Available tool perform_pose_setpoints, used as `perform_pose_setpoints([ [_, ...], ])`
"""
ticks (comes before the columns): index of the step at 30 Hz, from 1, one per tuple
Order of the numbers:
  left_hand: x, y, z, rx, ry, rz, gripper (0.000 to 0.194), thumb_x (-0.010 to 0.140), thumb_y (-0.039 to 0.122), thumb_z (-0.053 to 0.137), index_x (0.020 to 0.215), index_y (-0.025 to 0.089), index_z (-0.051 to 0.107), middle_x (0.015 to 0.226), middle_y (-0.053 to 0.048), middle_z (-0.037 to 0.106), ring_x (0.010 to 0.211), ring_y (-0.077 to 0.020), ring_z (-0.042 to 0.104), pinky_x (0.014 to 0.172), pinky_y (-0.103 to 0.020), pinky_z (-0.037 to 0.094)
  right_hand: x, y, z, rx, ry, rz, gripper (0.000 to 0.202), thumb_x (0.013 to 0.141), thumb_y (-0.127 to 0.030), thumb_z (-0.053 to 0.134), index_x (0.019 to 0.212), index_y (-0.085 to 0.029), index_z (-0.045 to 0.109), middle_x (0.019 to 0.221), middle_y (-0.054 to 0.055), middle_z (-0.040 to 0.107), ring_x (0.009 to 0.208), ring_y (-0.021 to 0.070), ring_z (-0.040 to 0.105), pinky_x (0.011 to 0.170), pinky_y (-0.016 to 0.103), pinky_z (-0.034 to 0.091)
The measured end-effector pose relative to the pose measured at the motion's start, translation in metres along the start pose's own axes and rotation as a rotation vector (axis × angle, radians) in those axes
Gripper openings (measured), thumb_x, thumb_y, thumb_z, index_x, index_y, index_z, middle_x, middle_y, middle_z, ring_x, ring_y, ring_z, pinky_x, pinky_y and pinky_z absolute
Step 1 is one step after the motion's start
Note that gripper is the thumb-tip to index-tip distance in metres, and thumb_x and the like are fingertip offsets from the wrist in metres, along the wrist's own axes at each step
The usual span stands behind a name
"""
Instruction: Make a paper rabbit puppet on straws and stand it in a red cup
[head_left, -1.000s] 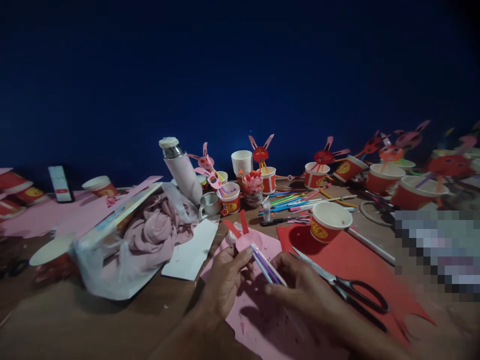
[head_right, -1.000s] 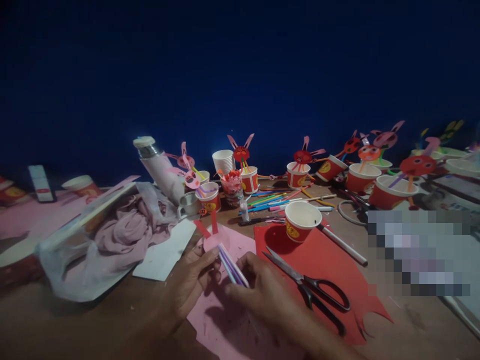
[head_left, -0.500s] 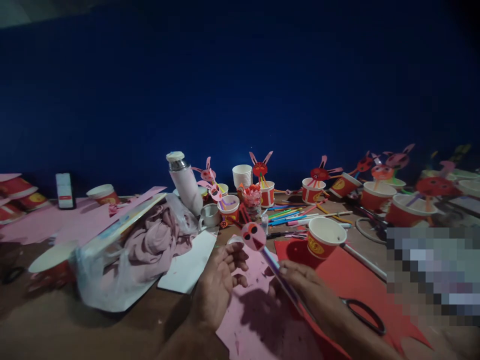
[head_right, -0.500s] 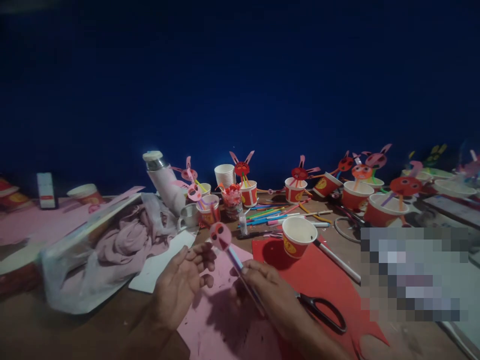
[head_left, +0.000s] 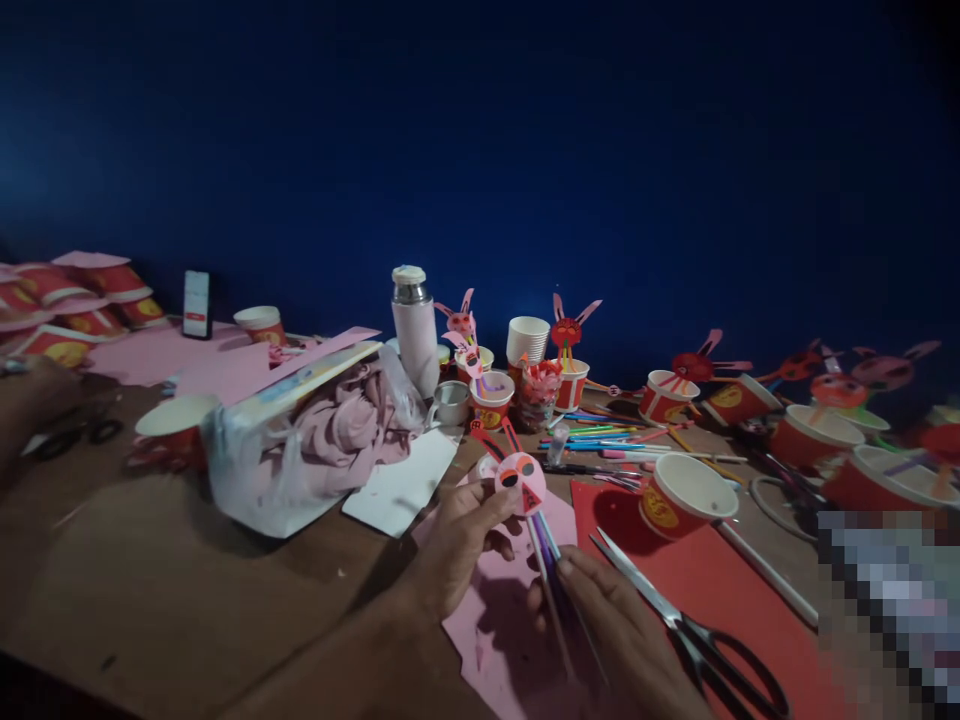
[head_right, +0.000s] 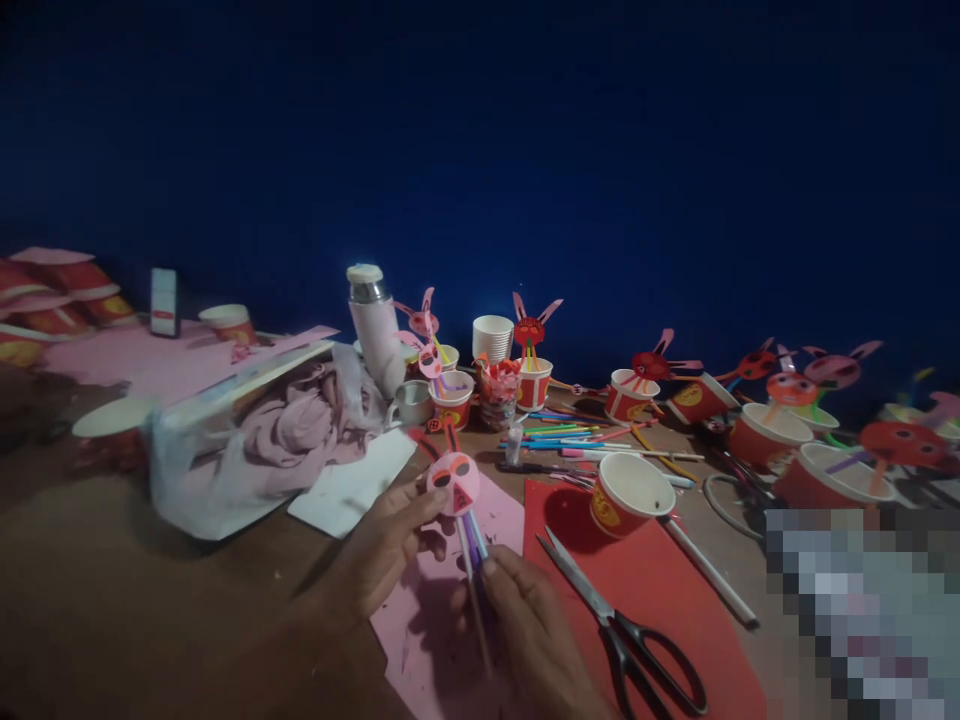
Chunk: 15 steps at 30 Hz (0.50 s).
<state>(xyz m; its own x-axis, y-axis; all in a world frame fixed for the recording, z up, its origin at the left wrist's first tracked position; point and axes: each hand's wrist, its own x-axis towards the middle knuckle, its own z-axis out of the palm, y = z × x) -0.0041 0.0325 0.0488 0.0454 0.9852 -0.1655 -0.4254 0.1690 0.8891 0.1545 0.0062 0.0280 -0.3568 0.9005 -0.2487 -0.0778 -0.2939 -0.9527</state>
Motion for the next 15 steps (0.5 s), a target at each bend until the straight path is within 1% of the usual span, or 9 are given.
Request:
perform_pose_setpoints([
  [2, 0.003, 0.0, -0.001, 0.03, 0.004, -0.004, 0.03, 0.06, 0.038, 0.07, 0.066, 0.011, 0.059, 0.061, -0.001, 0.054, 0.051, -0.0088, 0.047, 0.041, -0.019, 0.037, -0.001, 0.001, 0.001, -0.003, -0.006, 0.05, 0.033, 0.074, -0.051, 0.057, 0.083, -0.019, 0.061, 0.068, 0.001, 0.063, 0.061, 0.0146, 0.058, 0.058, 0.025, 0.044],
  [5, 0.006, 0.002, -0.003, 0.053, -0.028, -0.007, 0.03, 0.059, 0.038, 0.07, 0.062, 0.01, 0.06, 0.059, -0.002, 0.055, 0.048, -0.0076, 0.047, 0.041, -0.019, 0.037, -0.002, -0.001, 0.004, -0.005, -0.063, 0.097, 0.037, 0.074, -0.055, 0.054, 0.08, -0.019, 0.06, 0.066, 0.002, 0.062, 0.056, 0.0149, 0.058, 0.049, 0.024, 0.041],
  [7, 0.007, 0.004, -0.005, 0.063, -0.064, -0.015, 0.03, 0.059, 0.039, 0.07, 0.061, 0.01, 0.061, 0.059, -0.002, 0.056, 0.047, -0.0071, 0.047, 0.041, -0.019, 0.037, -0.004, -0.004, 0.008, 0.017, -0.093, 0.104, 0.039, 0.074, -0.056, 0.053, 0.077, -0.018, 0.059, 0.066, 0.003, 0.063, 0.056, 0.0145, 0.058, 0.047, 0.022, 0.039],
  [9, 0.008, 0.005, -0.007, 0.068, -0.097, -0.026, 0.029, 0.059, 0.038, 0.07, 0.061, 0.01, 0.061, 0.058, -0.002, 0.056, 0.046, -0.0071, 0.047, 0.041, -0.019, 0.037, -0.005, -0.006, 0.011, 0.049, -0.105, 0.109, 0.036, 0.073, -0.054, 0.056, 0.077, -0.018, 0.058, 0.067, 0.002, 0.063, 0.057, 0.0143, 0.058, 0.048, 0.022, 0.04],
  [11, 0.009, 0.005, -0.008, 0.058, -0.11, -0.039, 0.029, 0.06, 0.038, 0.069, 0.061, 0.01, 0.061, 0.059, -0.002, 0.057, 0.047, -0.0078, 0.049, 0.04, -0.018, 0.036, -0.006, -0.006, 0.013, 0.076, -0.107, 0.124, 0.033, 0.073, -0.051, 0.058, 0.082, -0.019, 0.058, 0.068, 0.001, 0.063, 0.058, 0.0146, 0.058, 0.049, 0.022, 0.04],
  [13, 0.01, 0.006, -0.008, 0.035, -0.109, -0.042, 0.028, 0.062, 0.037, 0.068, 0.062, 0.011, 0.061, 0.06, -0.003, 0.057, 0.05, -0.0089, 0.051, 0.041, -0.018, 0.037, -0.005, -0.003, 0.013, 0.038, -0.107, 0.106, 0.032, 0.073, -0.049, 0.058, 0.085, -0.019, 0.059, 0.069, 0.002, 0.063, 0.061, 0.0154, 0.058, 0.053, 0.023, 0.042],
  [15, 0.011, 0.006, -0.009, 0.016, -0.091, -0.034, 0.028, 0.064, 0.038, 0.067, 0.064, 0.011, 0.06, 0.059, -0.002, 0.058, 0.05, -0.0093, 0.05, 0.042, -0.019, 0.038, -0.004, 0.0, 0.011, -0.056, -0.07, 0.042, 0.032, 0.074, -0.048, 0.058, 0.084, -0.018, 0.06, 0.071, 0.003, 0.063, 0.066, 0.0168, 0.058, 0.06, 0.026, 0.044],
])
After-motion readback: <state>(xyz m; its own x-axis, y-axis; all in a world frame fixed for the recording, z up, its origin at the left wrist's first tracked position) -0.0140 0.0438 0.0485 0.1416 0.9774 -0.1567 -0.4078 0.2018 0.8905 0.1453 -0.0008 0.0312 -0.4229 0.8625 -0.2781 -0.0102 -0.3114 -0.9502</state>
